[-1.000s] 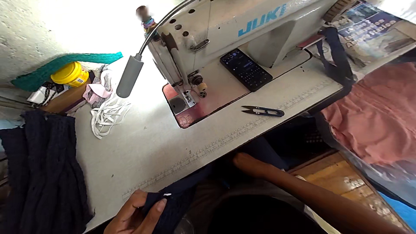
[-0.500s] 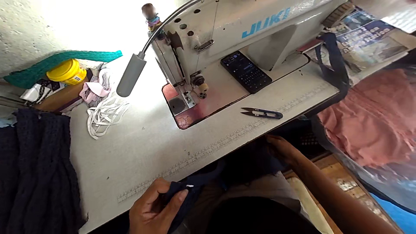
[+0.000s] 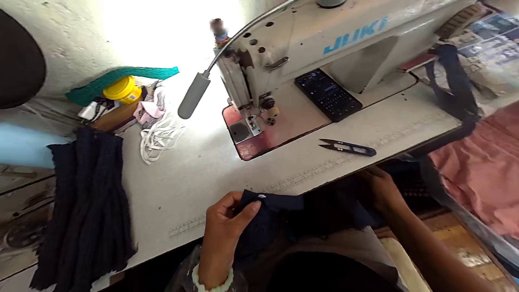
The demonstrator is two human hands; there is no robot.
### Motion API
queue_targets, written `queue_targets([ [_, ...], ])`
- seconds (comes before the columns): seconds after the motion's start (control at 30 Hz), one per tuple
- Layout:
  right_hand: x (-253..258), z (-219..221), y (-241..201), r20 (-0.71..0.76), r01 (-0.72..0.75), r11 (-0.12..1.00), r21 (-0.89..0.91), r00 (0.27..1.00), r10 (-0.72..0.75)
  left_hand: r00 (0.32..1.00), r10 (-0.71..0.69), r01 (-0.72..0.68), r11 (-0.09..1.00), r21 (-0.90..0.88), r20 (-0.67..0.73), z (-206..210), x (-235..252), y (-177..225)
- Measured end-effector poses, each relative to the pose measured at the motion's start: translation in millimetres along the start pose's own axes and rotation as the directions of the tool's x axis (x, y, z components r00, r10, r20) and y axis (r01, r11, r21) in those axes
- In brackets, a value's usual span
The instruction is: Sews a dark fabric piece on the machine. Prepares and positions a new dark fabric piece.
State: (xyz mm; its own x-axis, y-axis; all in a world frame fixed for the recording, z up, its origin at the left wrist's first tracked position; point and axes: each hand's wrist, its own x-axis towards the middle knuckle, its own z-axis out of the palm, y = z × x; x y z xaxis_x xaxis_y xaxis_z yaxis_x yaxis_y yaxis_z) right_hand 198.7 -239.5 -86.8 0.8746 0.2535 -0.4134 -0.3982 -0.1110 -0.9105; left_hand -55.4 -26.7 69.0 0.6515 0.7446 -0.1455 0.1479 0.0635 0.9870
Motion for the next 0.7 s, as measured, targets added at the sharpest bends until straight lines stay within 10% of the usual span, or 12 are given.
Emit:
queue_targets([
  [0.23, -99.1, 6.7, -29.8, 0.306, 0.483, 0.862, -0.157, 0.853, -0.422, 1.000, -0.020, 0.020, 1.000, -0.006, 0.009, 0.5, 21.9, 6.6],
  [0.4, -152.7, 53.3, -99.4, 0.778, 0.630, 0.681, 0.373, 0.188, -0.600, 0.998, -0.006, 0.003, 0.999, 0.042, 0.064, 7.2, 26.4, 15.6],
  [0.47, -154.3, 76.4, -106.8, 0.777, 0.592, 0.650, 0.477, 0.061, -0.626, 0.996, 0.006, -0.012, 0.998, 0.063, 0.093, 7.5, 24.7, 19.3],
  [0.63, -132.7, 120.6, -83.5, 0.685, 0.536, 0.813, 0.226, 0.506, -0.524, 0.991, 0.037, -0.047, 0.996, 0.080, 0.129, 4.2, 22.3, 23.9],
  [0.7, -128.5, 124.5, -77.7, 0.655, 0.506, 0.843, 0.185, 0.575, -0.489, 0.990, 0.043, -0.054, 0.996, 0.073, 0.133, 3.2, 23.9, 22.6],
])
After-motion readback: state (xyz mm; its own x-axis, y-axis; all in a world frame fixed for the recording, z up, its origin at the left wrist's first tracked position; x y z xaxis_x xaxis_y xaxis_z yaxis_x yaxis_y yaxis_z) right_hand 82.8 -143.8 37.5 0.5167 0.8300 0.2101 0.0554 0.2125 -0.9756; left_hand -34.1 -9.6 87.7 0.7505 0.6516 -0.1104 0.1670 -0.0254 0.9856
